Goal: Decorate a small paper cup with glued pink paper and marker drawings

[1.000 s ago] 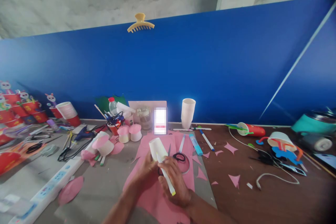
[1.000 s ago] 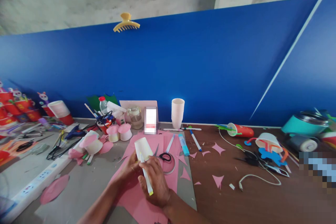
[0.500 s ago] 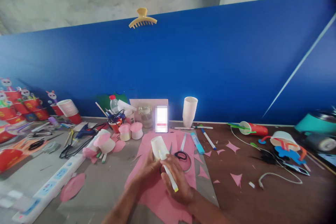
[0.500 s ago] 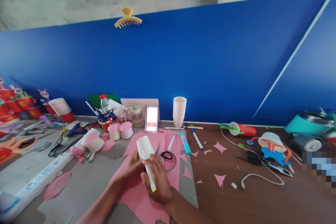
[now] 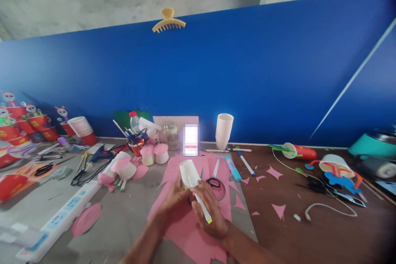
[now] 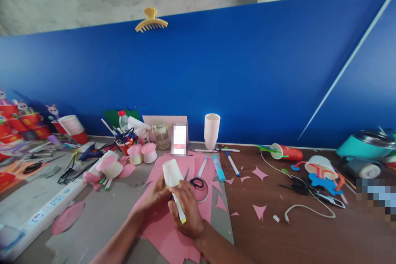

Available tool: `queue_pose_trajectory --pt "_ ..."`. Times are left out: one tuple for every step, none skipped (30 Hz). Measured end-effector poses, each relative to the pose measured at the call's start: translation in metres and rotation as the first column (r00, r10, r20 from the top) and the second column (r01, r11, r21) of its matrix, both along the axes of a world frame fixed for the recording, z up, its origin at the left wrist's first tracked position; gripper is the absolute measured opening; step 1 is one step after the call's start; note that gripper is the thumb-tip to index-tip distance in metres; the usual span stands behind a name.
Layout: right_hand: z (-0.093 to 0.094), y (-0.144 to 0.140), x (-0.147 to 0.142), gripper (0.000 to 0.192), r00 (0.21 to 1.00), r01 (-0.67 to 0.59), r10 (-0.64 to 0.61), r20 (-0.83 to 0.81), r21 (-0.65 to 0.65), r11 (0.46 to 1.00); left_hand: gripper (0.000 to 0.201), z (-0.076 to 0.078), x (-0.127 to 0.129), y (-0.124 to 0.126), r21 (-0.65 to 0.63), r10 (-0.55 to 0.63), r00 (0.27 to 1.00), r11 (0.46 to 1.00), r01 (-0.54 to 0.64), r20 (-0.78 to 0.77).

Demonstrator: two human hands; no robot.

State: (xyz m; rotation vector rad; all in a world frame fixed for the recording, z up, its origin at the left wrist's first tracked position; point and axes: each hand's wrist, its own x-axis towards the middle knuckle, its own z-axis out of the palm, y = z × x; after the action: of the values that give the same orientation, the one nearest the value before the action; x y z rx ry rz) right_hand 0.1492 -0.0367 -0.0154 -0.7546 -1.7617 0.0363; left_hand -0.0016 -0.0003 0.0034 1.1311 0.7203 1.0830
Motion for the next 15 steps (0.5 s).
queue_pose_trajectory --pt "0.0004 0.0 0.0003 0.034 1.0 -0.003 0.003 -0.001 -0.002 1.0 0.051 0.0003 0.0002 0.0005 0.001 0.01 1.0 1.0 -0.01 -0.001" --pt "0.0009 0.0001 0.0005 0.034 1.0 -0.008 0.008 -0.003 -0.002 1.0 0.052 0.0007 0.0004 0.0009 0.0 0.022 1.0 1.0 -0.022 -0.006" --pt "0.0015 0.0002 0.0007 0.033 1.0 -0.013 0.013 -0.004 -0.005 1.0 0.052 0.0009 0.0005 0.0014 0.004 0.034 0.999 0.999 -0.033 -0.016" --pt "0.0022 0.0004 0.0007 0.032 1.0 -0.015 0.015 -0.007 -0.007 1.0 0.053 0.0008 0.0005 0.0021 0.011 0.042 0.999 0.999 -0.041 -0.028" --pt "0.0029 0.0006 0.0005 0.032 1.0 -0.017 0.017 -0.01 -0.008 1.0 0.054 0.0003 0.0003 0.0028 0.017 0.048 0.998 0.999 -0.047 -0.039" --pt "0.0038 0.0009 0.0003 0.032 1.0 -0.017 0.017 -0.014 -0.006 1.0 0.054 -0.0004 0.0 0.0034 0.021 0.048 0.998 0.999 -0.047 -0.047" --pt "0.0046 0.0012 0.0001 0.032 1.0 -0.016 0.016 -0.017 -0.005 1.0 0.054 -0.0011 -0.0002 0.0039 0.022 0.048 0.998 0.999 -0.047 -0.049" --pt "0.0055 0.0015 -0.0001 0.032 1.0 -0.016 0.016 -0.018 -0.007 1.0 0.054 -0.0015 -0.0004 0.0042 0.017 0.045 0.998 0.999 -0.044 -0.048" --pt "0.0062 0.0017 -0.0002 0.032 1.0 -0.018 0.018 -0.018 -0.01 1.0 0.053 -0.0016 -0.0005 0.0042 0.01 0.044 0.998 0.999 -0.043 -0.046" --pt "0.0069 0.0019 -0.0003 0.032 1.0 -0.024 0.023 -0.018 -0.016 1.0 0.052 -0.0011 -0.0004 0.0039 0.001 0.044 0.998 0.999 -0.044 -0.046" --pt "0.0074 0.002 -0.0002 0.032 0.999 -0.031 0.03 -0.017 -0.024 0.999 0.052 -0.0001 -0.0001 0.0035 -0.006 0.044 0.998 0.999 -0.045 -0.045" --pt "0.0077 0.002 0.0 0.032 0.999 -0.035 0.034 -0.016 -0.03 0.999 0.053 0.0013 0.0003 0.0031 -0.012 0.047 0.998 0.999 -0.047 -0.044" --pt "0.0078 0.0019 0.0001 0.032 0.999 -0.036 0.035 -0.014 -0.031 0.999 0.055 0.003 0.0007 0.0026 -0.015 0.047 0.998 0.999 -0.048 -0.043" --pt "0.0077 0.0019 0.0003 0.033 0.999 -0.032 0.031 -0.016 -0.029 0.999 0.055 0.0047 0.0011 0.0023 -0.014 0.05 0.998 0.999 -0.051 -0.042" --pt "0.0074 0.0018 0.0005 0.033 1.0 -0.025 0.025 -0.017 -0.026 0.999 0.054 0.0062 0.0014 0.0021 -0.008 0.054 0.998 0.999 -0.054 -0.041"
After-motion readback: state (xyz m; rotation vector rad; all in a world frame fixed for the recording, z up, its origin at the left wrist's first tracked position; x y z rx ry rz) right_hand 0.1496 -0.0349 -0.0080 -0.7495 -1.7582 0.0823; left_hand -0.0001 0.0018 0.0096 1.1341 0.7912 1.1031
